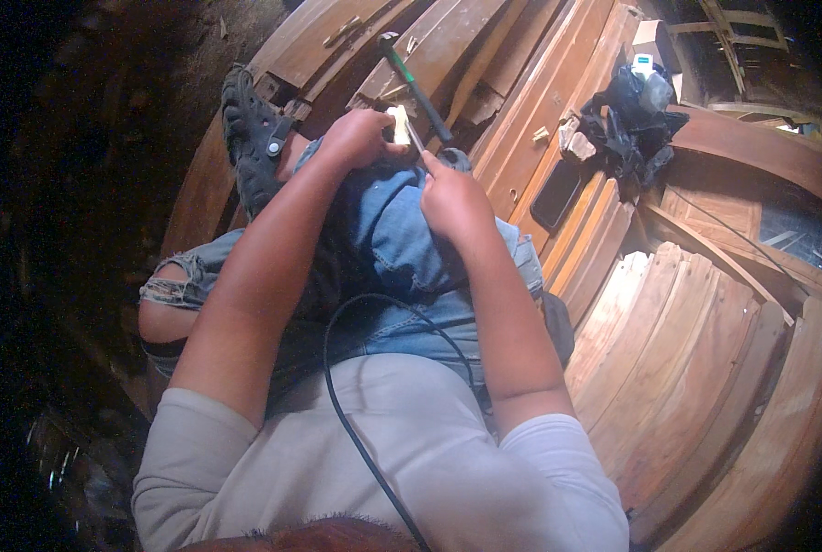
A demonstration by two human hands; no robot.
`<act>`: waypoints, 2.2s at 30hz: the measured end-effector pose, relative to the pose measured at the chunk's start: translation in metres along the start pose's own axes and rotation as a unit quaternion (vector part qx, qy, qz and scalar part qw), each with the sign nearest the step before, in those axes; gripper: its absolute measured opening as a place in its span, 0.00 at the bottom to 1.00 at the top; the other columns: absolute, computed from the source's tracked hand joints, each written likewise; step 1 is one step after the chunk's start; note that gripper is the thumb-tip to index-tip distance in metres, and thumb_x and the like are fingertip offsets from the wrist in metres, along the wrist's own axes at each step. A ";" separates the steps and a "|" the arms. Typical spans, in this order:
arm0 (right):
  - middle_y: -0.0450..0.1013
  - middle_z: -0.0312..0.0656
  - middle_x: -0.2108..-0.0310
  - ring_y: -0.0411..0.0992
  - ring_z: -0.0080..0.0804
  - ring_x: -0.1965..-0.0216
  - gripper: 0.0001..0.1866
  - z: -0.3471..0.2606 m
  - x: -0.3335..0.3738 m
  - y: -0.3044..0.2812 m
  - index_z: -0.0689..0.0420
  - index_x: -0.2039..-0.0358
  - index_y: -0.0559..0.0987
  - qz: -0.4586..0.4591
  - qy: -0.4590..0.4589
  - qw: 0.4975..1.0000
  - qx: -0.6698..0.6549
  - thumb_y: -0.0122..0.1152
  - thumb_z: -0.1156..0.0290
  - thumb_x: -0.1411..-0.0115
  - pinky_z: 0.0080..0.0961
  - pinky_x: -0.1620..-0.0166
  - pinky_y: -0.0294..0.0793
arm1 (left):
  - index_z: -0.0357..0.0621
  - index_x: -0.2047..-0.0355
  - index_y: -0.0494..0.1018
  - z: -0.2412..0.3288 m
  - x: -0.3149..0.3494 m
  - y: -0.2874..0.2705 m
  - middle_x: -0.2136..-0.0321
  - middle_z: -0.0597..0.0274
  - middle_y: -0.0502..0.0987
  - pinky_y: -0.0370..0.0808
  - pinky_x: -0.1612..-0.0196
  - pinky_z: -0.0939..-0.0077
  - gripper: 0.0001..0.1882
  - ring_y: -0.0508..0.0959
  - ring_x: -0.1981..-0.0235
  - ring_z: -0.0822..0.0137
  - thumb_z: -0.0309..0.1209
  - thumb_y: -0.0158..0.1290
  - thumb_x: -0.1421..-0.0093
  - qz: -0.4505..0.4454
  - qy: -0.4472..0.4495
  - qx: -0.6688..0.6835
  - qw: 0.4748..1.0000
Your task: The person sits on a wooden floor and uses a chisel and hammer to carve a small piece of wood held in their left hand. They repeatedly strike the chisel to remove wood shavings and occasionally inspect the carved surface.
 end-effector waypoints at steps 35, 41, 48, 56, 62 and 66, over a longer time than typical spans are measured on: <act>0.78 0.65 0.47 0.77 0.64 0.45 0.25 0.014 -0.003 0.008 0.46 0.30 0.75 0.005 -0.023 0.999 -0.040 0.49 0.64 0.26 0.51 0.39 0.75 | 0.52 0.52 0.86 -0.003 -0.001 0.001 0.55 0.49 0.87 0.82 0.49 0.54 0.30 0.86 0.52 0.47 0.57 0.71 0.47 -0.027 -0.034 0.014 0.999; 0.79 0.65 0.48 0.77 0.64 0.46 0.26 -0.006 0.013 0.002 0.44 0.30 0.74 0.006 0.006 1.000 0.005 0.50 0.64 0.27 0.52 0.40 0.75 | 0.52 0.57 0.88 -0.001 0.002 0.000 0.59 0.50 0.87 0.83 0.51 0.54 0.27 0.87 0.55 0.48 0.58 0.71 0.47 0.009 -0.018 0.006 1.000; 0.80 0.63 0.49 0.78 0.61 0.45 0.27 0.000 -0.003 0.012 0.46 0.29 0.73 0.014 0.005 1.000 0.019 0.47 0.63 0.26 0.51 0.40 0.75 | 0.52 0.58 0.88 0.002 0.003 -0.003 0.58 0.50 0.87 0.83 0.51 0.54 0.25 0.87 0.54 0.48 0.56 0.71 0.47 -0.010 -0.025 0.014 1.000; 0.79 0.63 0.45 0.78 0.57 0.43 0.29 -0.018 -0.016 0.018 0.49 0.29 0.73 0.007 0.036 0.998 0.060 0.43 0.68 0.30 0.49 0.38 0.75 | 0.45 0.51 0.84 -0.004 -0.001 0.003 0.56 0.43 0.85 0.80 0.49 0.50 0.31 0.84 0.51 0.42 0.56 0.70 0.45 -0.019 -0.006 -0.006 1.000; 0.77 0.59 0.40 0.76 0.55 0.38 0.30 -0.021 -0.071 0.023 0.53 0.29 0.73 0.011 0.011 0.999 0.033 0.50 0.68 0.32 0.45 0.35 0.74 | 0.46 0.61 0.87 -0.005 -0.004 0.007 0.59 0.47 0.87 0.83 0.52 0.52 0.29 0.87 0.55 0.46 0.59 0.70 0.47 0.006 -0.011 -0.009 1.000; 0.75 0.60 0.38 0.75 0.57 0.37 0.29 0.004 -0.077 0.027 0.53 0.30 0.74 0.008 0.000 1.000 -0.017 0.48 0.69 0.32 0.44 0.34 0.73 | 0.49 0.59 0.88 -0.004 -0.004 0.005 0.59 0.48 0.87 0.83 0.52 0.53 0.29 0.87 0.55 0.47 0.61 0.69 0.46 0.006 -0.015 0.012 1.000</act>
Point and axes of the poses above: each hand's wrist, its own x-axis away from the middle knuckle, its own y-axis out of the palm, z = x × y, the point moved 4 cm from there along -x, towards the middle knuckle
